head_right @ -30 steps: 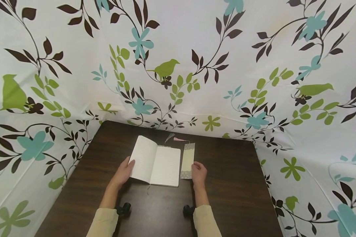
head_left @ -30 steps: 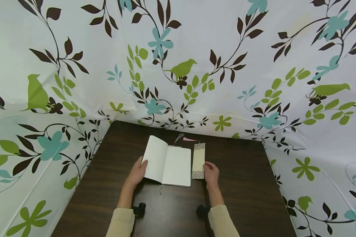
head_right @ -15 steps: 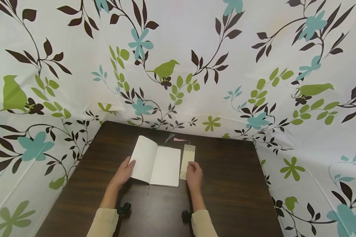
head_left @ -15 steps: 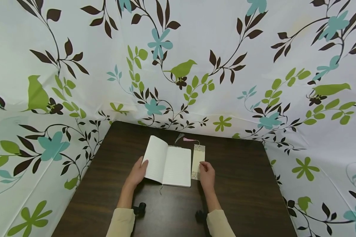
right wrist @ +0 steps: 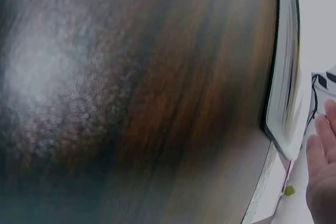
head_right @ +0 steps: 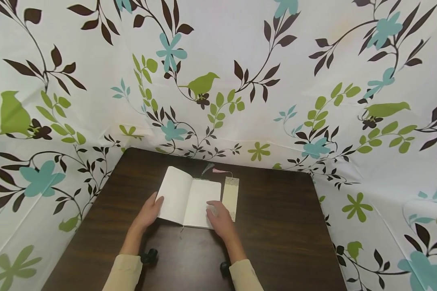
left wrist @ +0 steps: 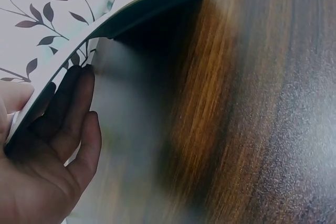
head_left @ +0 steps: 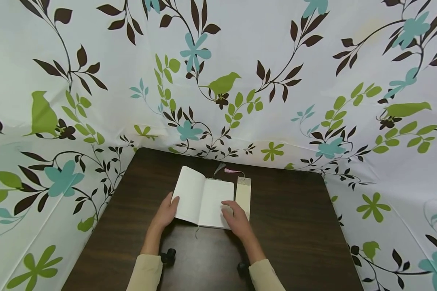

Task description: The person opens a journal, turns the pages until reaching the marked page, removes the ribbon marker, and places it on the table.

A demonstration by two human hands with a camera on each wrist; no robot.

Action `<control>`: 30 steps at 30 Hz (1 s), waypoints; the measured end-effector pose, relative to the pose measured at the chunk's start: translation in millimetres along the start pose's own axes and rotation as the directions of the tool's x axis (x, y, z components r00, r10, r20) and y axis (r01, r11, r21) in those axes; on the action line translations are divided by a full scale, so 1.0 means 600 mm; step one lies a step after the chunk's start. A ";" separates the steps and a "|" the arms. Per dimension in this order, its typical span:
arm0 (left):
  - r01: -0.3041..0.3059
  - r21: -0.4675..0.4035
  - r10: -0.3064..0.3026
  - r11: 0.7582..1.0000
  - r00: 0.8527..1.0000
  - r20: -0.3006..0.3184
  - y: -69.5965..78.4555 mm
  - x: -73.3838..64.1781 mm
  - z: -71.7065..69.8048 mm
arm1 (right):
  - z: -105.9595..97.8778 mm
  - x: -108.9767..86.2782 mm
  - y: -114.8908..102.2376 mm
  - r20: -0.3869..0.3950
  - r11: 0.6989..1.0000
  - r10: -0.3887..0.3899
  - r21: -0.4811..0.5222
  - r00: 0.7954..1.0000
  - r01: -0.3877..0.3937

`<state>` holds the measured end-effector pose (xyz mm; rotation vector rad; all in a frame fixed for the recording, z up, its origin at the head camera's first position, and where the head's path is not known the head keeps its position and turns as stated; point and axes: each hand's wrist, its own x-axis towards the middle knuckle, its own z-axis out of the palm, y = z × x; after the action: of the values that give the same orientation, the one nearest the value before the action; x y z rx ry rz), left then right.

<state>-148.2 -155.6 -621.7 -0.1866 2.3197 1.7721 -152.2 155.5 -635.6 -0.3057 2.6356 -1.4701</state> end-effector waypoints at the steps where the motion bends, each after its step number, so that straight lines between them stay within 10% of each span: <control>1: -0.009 0.002 0.009 1.000 1.000 0.002 0.000 0.002 0.001 | 0.001 0.000 0.000 0.035 1.000 -0.015 -0.016 0.999 0.016; 7: -0.034 0.019 0.034 0.999 0.999 0.004 0.003 0.007 0.010 | 0.007 0.006 0.000 0.216 0.959 -0.116 -0.229 0.969 0.166; 15: -0.049 0.034 0.049 0.998 0.999 -0.006 0.005 0.000 0.002 | 0.032 -0.004 0.004 0.252 0.821 -0.200 -0.484 0.947 0.302; 25: -0.019 0.056 0.017 0.998 1.000 0.024 0.004 -0.005 -0.008 | 0.035 -0.009 0.003 0.266 0.795 -0.222 -0.508 0.938 0.332; 30: -0.010 0.041 0.009 0.999 1.000 0.022 0.009 -0.006 -0.004 | 0.022 -0.008 0.003 0.292 0.833 -0.191 -0.456 0.937 0.312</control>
<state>-146.2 -156.5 -615.0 -0.1499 2.3435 1.7206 -145.5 146.6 -643.7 -0.8499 2.8046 -0.7020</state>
